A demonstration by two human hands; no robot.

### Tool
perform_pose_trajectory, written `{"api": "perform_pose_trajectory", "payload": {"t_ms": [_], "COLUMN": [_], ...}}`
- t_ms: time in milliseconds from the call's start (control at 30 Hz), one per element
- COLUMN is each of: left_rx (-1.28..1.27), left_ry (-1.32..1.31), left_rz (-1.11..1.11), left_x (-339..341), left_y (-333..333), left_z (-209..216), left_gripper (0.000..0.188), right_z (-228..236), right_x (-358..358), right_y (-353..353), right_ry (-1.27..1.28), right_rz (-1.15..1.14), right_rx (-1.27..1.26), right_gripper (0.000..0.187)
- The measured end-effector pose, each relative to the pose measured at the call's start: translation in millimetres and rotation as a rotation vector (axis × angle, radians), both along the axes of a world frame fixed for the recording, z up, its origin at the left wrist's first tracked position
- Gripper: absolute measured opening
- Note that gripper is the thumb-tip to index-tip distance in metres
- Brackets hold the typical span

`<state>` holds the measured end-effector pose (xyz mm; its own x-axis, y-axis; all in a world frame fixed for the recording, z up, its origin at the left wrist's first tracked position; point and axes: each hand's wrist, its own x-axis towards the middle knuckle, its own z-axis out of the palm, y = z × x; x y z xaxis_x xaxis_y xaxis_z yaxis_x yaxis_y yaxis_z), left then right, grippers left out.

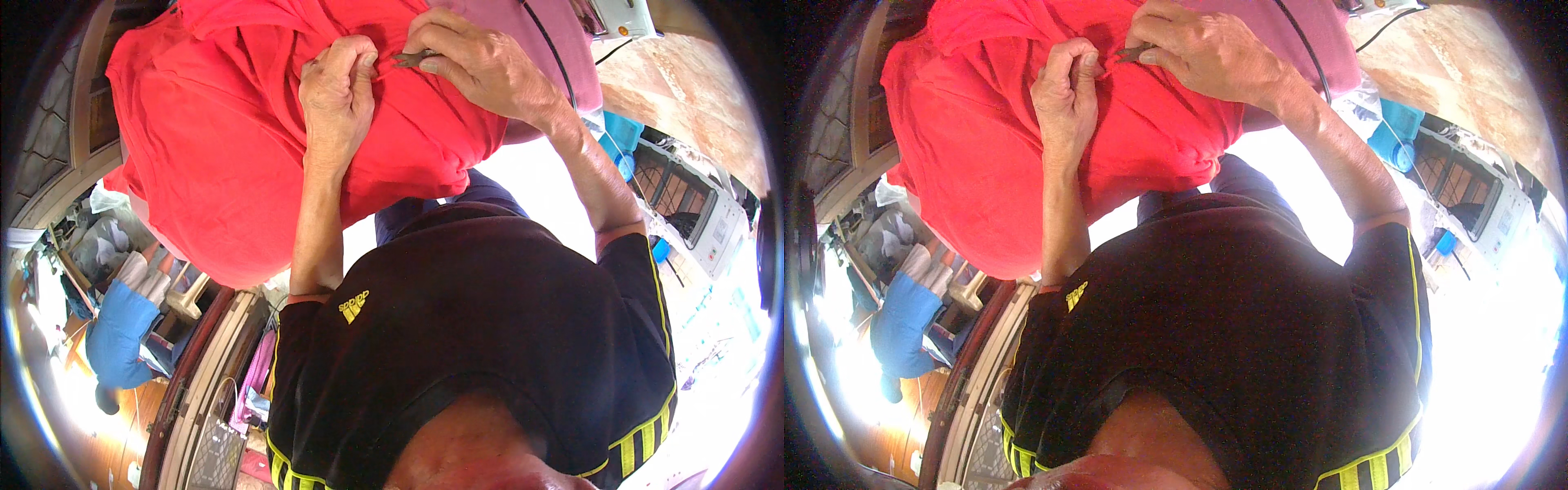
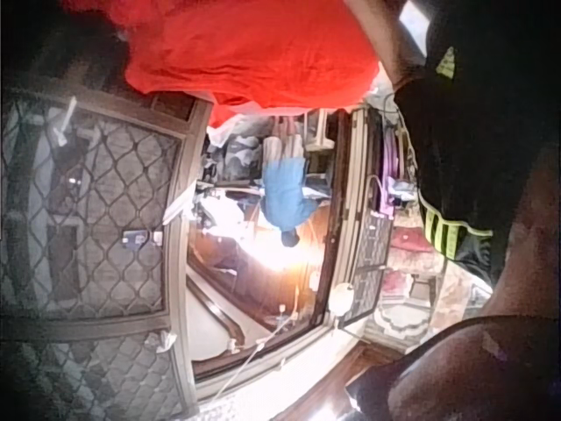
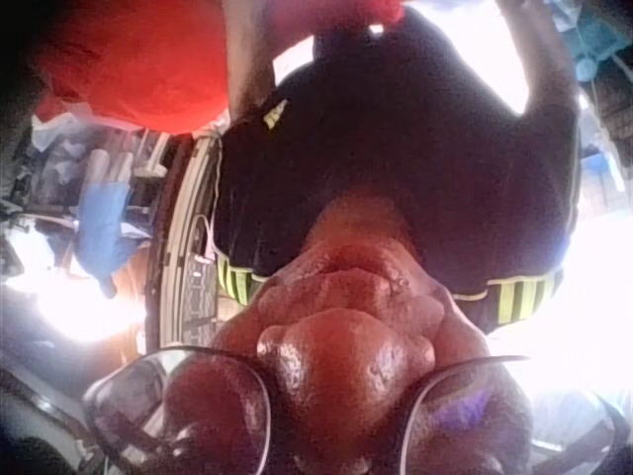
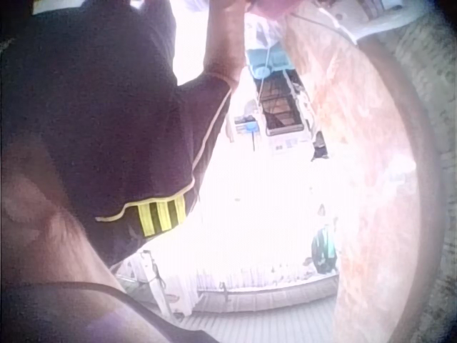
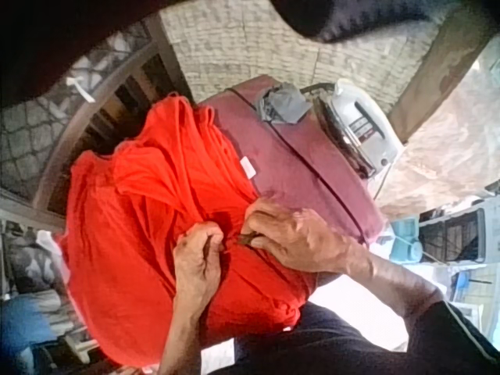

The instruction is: The person uses a small pair of scissors to cut the tags off a red t-shirt. The shirt is held on a pink ironing board while the person carefully snips the plastic and paper tags from the collar area.

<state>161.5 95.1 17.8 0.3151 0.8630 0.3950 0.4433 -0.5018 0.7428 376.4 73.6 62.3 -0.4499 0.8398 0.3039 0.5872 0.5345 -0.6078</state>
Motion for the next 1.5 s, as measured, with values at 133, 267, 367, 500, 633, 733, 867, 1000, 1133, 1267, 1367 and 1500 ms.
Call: {"api": "perform_pose_trajectory", "payload": {"t_ms": [133,267,367,500,633,733,867,1000,1133,1267,1367,1500], "left_rx": [0.047,0.052,-0.032,-0.001,0.039,0.043,0.010,0.042,0.052,0.064,0.039,-0.039], "left_ry": [0.057,0.016,-0.043,-0.010,0.037,-0.001,-0.070,-0.012,0.017,0.037,-0.037,-0.183], "left_rz": [-0.001,-0.014,0.023,0.018,0.016,0.014,-0.035,-0.024,-0.023,-0.006,-0.037,0.001], "left_x": [-1.1,-1.5,1.1,1.6,1.9,1.1,-2.2,-4.8,-7.3,-9.6,-9.8,-8.9], "left_y": [0.2,-0.2,-1.7,-1.6,-3.2,-3.2,-1.8,-1.2,-1.0,-0.7,-1.3,-2.3], "left_z": [0.4,-1.2,-2.7,-3.1,-2.2,-2.5,-6.1,-5.8,-5.9,-9.2,-5.1,-7.8], "left_gripper": [0.010,0.006,0.014,0.014,0.007,0.003,0.002,0.002,0.003,0.003,0.001,0.002], "right_z": [-7.9,-23.2,-16.6,-12.2,1.6,-8.8,-23.9,-25.3,-24.7,-22.9,-24.6,-18.5], "right_x": [-0.7,1.2,-0.9,-4.4,-3.0,3.7,8.0,3.1,-3.9,-9.7,-10.9,-3.1], "right_y": [-2.6,-0.8,-0.4,-2.0,-1.3,2.7,8.7,7.7,9.2,8.7,8.2,9.5], "right_ry": [0.018,0.148,0.086,-0.032,-0.039,0.037,0.182,0.070,0.057,0.005,-0.009,0.077], "right_rz": [-0.019,-0.012,-0.018,-0.045,-0.005,0.019,0.029,0.012,-0.006,-0.013,-0.025,0.006], "right_rx": [-0.065,-0.170,-0.191,-0.174,-0.029,-0.095,-0.181,-0.107,-0.045,-0.012,-0.019,-0.159], "right_gripper": [0.016,0.019,0.019,0.020,0.018,0.019,0.019,0.019,0.018,0.018,0.018,0.020]}}
